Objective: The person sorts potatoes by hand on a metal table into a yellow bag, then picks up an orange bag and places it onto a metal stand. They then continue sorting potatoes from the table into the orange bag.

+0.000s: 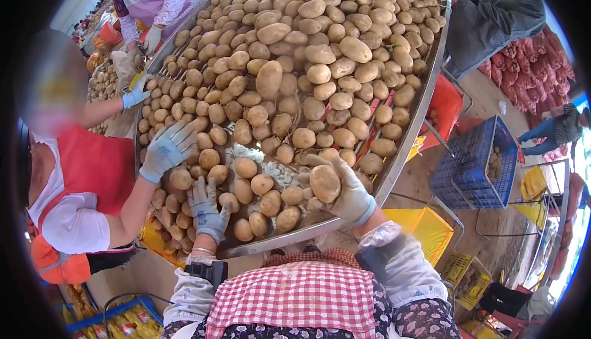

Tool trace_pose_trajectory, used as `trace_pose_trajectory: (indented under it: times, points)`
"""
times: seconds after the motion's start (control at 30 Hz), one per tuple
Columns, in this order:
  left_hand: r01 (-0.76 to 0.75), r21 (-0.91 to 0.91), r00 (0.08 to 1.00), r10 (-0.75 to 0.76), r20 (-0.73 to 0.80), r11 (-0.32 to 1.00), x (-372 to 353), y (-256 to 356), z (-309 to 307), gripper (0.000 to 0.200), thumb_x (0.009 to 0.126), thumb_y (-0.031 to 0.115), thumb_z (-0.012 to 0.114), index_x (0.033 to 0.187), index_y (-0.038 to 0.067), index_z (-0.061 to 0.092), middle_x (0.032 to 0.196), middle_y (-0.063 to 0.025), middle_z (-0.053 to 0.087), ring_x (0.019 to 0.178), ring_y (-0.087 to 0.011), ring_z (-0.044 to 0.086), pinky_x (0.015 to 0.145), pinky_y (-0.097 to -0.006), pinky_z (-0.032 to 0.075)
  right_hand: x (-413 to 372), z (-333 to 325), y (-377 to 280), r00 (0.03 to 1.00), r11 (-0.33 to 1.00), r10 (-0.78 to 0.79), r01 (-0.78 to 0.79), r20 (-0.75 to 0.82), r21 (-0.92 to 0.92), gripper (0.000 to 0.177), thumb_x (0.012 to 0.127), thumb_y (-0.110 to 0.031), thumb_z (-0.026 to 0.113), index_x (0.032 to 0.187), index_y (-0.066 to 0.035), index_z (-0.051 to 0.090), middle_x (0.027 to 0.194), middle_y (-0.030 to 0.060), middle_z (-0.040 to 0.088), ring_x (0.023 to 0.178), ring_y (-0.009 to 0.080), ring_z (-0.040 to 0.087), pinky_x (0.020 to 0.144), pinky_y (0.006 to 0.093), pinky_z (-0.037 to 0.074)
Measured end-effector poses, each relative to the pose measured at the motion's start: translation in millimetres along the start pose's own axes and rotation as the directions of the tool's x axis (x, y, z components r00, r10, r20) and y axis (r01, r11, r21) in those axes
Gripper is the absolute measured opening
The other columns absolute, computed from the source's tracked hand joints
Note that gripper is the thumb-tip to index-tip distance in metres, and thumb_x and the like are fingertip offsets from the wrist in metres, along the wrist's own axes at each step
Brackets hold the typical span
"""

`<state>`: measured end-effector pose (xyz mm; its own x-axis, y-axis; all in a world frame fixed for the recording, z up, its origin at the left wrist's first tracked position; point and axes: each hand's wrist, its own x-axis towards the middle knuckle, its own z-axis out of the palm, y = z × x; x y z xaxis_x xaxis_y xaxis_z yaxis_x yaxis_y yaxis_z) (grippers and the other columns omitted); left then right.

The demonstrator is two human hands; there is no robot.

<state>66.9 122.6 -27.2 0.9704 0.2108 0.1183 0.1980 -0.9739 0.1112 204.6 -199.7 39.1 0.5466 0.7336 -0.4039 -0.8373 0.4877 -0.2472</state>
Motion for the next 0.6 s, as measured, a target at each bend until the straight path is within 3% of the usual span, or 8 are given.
trace_pose_trajectory:
  times: [0.13, 0.27, 0.33, 0.4, 0.43, 0.47, 0.5, 0.6]
  points:
    - [0.097, 0.019, 0.994, -0.097, 0.04, 0.995, -21, -17, -12, 0.079, 0.079, 0.05, 0.059, 0.145, 0.017, 0.031, 0.15, -0.0189, 0.024, 0.135, -0.0407, 0.026, 0.111, -0.0529, 0.017, -45, -29, -28, 0.968, 0.946, -0.249, 0.252, 0.038, -0.204, 0.042, 0.09, -0.036, 0.056, 0.12, -0.006, 0.053, 0.101, 0.0166, 0.064, 0.082, 0.0258, 0.062, 0.064, 0.0352, 0.052]
    - [0.24, 0.096, 0.96, -0.251, 0.122, 0.966, -31, -8, -22, 0.068, 0.081, 0.041, 0.059, 0.14, 0.013, 0.042, 0.145, -0.0195, 0.033, 0.13, -0.0399, 0.035, 0.108, -0.0513, 0.024, -131, -93, -55, 0.877, 0.913, -0.406, 0.377, -0.255, -0.155, 0.031, 0.091, -0.035, 0.054, 0.105, -0.008, 0.061, 0.092, 0.0118, 0.065, 0.079, 0.0232, 0.061, 0.063, 0.0335, 0.051]
    - [-0.036, -0.124, 0.995, 0.048, 0.089, 0.992, -36, 11, -19, 0.062, 0.08, 0.037, 0.06, 0.134, 0.01, 0.048, 0.143, -0.0201, 0.036, 0.129, -0.0389, 0.036, 0.108, -0.0513, 0.025, -182, -129, -56, 0.756, 0.829, -0.521, 0.335, -0.397, -0.448, 0.031, 0.091, -0.038, 0.054, 0.101, -0.011, 0.065, 0.094, 0.0116, 0.066, 0.077, 0.0209, 0.065, 0.063, 0.0314, 0.054]
    - [-0.36, -0.33, 0.931, 0.357, -0.07, 0.873, -21, 46, -28, 0.058, 0.081, 0.036, 0.059, 0.132, 0.012, 0.049, 0.14, -0.0211, 0.04, 0.128, -0.041, 0.038, 0.107, -0.0505, 0.028, -230, -230, -69, 0.523, 0.821, -0.509, 0.057, -0.684, -0.568, 0.037, 0.094, -0.039, 0.049, 0.107, -0.008, 0.063, 0.1, 0.0131, 0.065, 0.09, 0.0244, 0.064, 0.075, 0.0324, 0.053]
    - [-0.359, -0.331, 0.932, 0.355, -0.072, 0.873, -10, 63, -30, 0.058, 0.081, 0.036, 0.059, 0.132, 0.012, 0.049, 0.14, -0.0211, 0.04, 0.128, -0.041, 0.038, 0.107, -0.0505, 0.028, -231, -220, -67, 0.523, 0.819, -0.511, 0.055, -0.682, -0.571, 0.037, 0.094, -0.039, 0.049, 0.107, -0.008, 0.063, 0.1, 0.0131, 0.065, 0.09, 0.0244, 0.064, 0.075, 0.0324, 0.053]
    - [-0.387, -0.294, 0.916, 0.4, -0.018, 0.874, 2, 78, -32, 0.059, 0.08, 0.036, 0.059, 0.133, 0.012, 0.048, 0.141, -0.021, 0.039, 0.129, -0.0409, 0.036, 0.109, -0.0511, 0.025, -229, -197, -61, 0.344, 0.49, -0.765, -0.238, -0.545, -0.839, 0.034, 0.094, -0.031, 0.051, 0.11, -0.003, 0.062, 0.106, 0.0138, 0.064, 0.098, 0.0241, 0.061, 0.083, 0.0331, 0.05]
    - [-0.414, -0.258, 0.898, 0.438, 0.038, 0.873, 15, 85, -33, 0.059, 0.08, 0.037, 0.059, 0.133, 0.012, 0.047, 0.142, -0.0209, 0.038, 0.131, -0.0408, 0.034, 0.11, -0.0517, 0.022, -220, -175, -54, 0.255, 0.078, -0.932, -0.553, -0.259, -0.829, 0.031, 0.094, -0.023, 0.052, 0.112, 0.002, 0.06, 0.112, 0.0144, 0.063, 0.106, 0.0238, 0.059, 0.091, 0.0339, 0.048]
    - [-0.362, -0.186, 0.93, 0.367, -0.008, 0.913, 55, 77, -19, 0.065, 0.08, 0.038, 0.058, 0.138, 0.013, 0.042, 0.143, -0.0209, 0.036, 0.132, -0.0406, 0.031, 0.112, -0.0528, 0.016, -152, -121, -49, 0.342, -0.282, -0.928, -0.379, 0.149, -0.882, 0.033, 0.087, -0.015, 0.057, 0.116, 0.0, 0.059, 0.118, 0.016, 0.061, 0.111, 0.0296, 0.057, 0.098, 0.0382, 0.042]
